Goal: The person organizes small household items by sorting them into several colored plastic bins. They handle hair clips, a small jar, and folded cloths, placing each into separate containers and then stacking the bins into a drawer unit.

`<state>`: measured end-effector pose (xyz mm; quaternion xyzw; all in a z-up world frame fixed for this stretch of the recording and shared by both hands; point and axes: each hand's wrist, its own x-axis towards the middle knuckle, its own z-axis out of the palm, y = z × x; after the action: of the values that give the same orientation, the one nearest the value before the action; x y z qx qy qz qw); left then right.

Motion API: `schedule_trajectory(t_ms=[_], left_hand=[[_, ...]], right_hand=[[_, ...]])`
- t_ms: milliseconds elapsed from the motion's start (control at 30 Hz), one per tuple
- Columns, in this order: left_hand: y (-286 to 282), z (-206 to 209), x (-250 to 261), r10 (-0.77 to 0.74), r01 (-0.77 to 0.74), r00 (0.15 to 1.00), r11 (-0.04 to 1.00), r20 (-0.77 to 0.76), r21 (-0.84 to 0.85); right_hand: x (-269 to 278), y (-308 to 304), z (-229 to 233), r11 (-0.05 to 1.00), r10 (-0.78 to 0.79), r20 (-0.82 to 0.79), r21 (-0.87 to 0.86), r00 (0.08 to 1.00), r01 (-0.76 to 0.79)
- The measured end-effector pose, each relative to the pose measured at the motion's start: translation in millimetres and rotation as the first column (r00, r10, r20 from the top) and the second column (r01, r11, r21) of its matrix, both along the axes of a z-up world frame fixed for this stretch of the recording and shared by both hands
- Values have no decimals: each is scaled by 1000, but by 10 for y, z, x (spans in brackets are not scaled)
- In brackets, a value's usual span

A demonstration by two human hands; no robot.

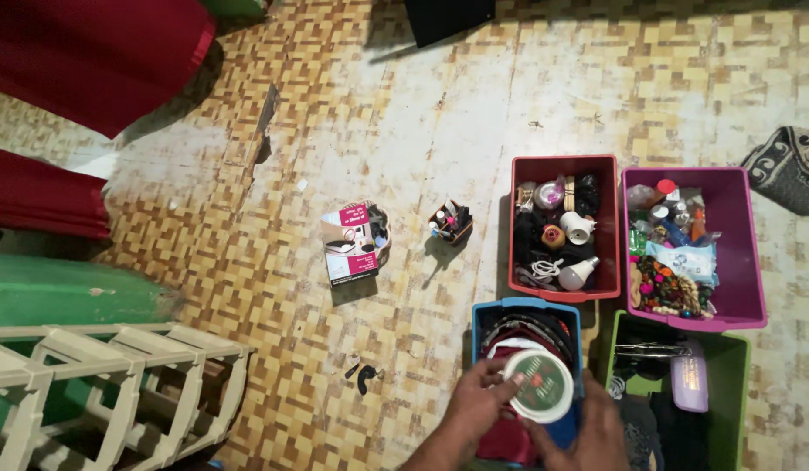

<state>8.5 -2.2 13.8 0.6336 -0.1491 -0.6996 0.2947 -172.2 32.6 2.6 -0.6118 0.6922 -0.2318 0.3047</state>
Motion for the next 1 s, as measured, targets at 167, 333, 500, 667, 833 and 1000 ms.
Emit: schedule_trajectory(t_ms=[167, 333, 500, 667, 833, 1000], left_hand=[[-256, 125, 343, 229, -232, 972, 972, 56, 49], [-393, 147, 681, 293, -303, 946, 951, 136, 58], [-387, 146, 831, 298, -309, 943, 949, 148, 58], [-301, 120, 782, 286, -292, 952, 955, 109, 51], [-208, 54, 622, 125, -134, 987, 987, 100, 85], [-82, -14, 261, -8, 8, 1000, 998, 2, -66]], right_hand=[[-131, 34, -64, 970, -187, 28, 166, 982, 180], [-85, 16, -145, 914, -304, 64, 303, 951, 272], [-49, 2, -179, 897, -363, 79, 300, 928, 325], [-74, 30, -176, 848, -400, -25, 368, 916, 381], [73, -58, -140, 783, -575, 345, 495, 742, 376], [112, -126, 14, 748, -622, 439, 578, 648, 327]])
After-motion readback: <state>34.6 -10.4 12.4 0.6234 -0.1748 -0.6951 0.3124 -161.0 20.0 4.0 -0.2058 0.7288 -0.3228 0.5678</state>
